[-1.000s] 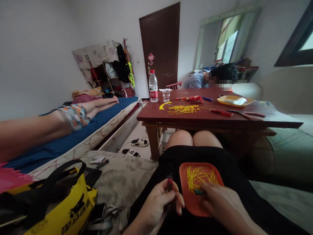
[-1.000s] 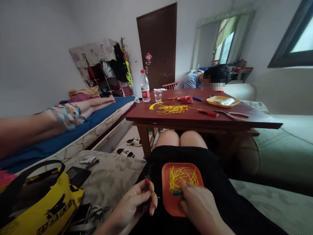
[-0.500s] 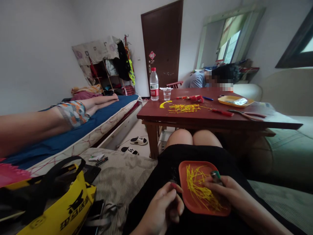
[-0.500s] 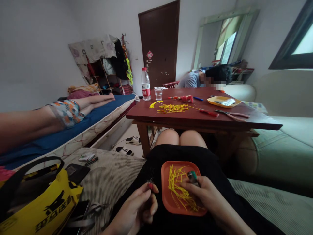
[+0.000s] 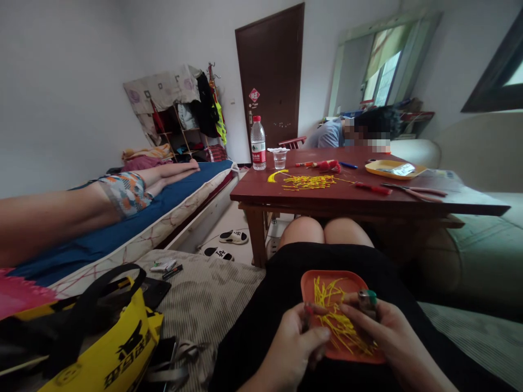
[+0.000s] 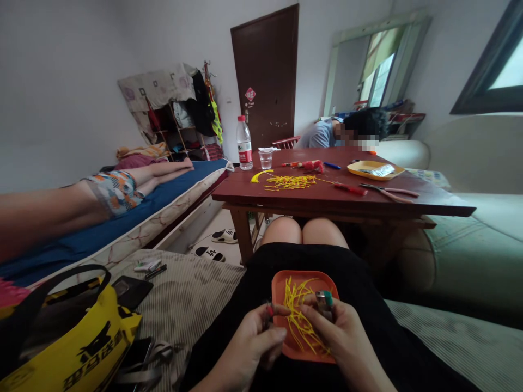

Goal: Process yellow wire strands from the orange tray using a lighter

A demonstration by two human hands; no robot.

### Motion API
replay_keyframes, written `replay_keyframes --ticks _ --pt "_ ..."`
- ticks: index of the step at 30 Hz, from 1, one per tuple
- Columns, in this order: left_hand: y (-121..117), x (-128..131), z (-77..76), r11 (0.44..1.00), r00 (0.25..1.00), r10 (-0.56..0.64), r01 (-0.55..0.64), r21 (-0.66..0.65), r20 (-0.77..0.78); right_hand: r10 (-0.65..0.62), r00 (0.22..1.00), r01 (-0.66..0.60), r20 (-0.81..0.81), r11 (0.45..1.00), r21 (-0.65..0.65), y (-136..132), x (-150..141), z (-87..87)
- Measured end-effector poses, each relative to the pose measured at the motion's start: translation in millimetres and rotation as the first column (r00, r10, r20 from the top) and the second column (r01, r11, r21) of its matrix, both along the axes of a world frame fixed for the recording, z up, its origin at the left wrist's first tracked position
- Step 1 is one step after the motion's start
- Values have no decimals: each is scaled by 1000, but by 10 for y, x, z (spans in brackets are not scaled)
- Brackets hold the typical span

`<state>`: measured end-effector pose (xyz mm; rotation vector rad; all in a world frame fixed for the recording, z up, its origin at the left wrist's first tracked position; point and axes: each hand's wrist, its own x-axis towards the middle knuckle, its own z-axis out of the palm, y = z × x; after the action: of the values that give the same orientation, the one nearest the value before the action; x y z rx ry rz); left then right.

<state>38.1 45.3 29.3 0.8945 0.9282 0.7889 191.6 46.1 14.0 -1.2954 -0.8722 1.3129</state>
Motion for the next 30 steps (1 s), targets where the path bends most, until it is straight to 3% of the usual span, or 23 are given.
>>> replay_keyframes --ticks 9,16,20,24,30 --pt "65 156 -18 997 995 66 -62 55 -73 112 985 -115 -131 993 -17 -55 -64 55" --pt "89 161 -125 995 989 102 -101 6 -104 60 992 -65 -115 997 -33 -35 -5 7" --pt "106 172 -154 997 989 76 -72 36 -130 -42 994 40 -101 999 -24 -6 57 44" --pt "123 161 -68 990 991 63 -46 137 -120 -48 991 46 -124 999 -16 -18 69 78" --pt "79 127 71 999 1000 -11 11 46 -16 107 984 -106 -142 994 15 -91 -46 76"
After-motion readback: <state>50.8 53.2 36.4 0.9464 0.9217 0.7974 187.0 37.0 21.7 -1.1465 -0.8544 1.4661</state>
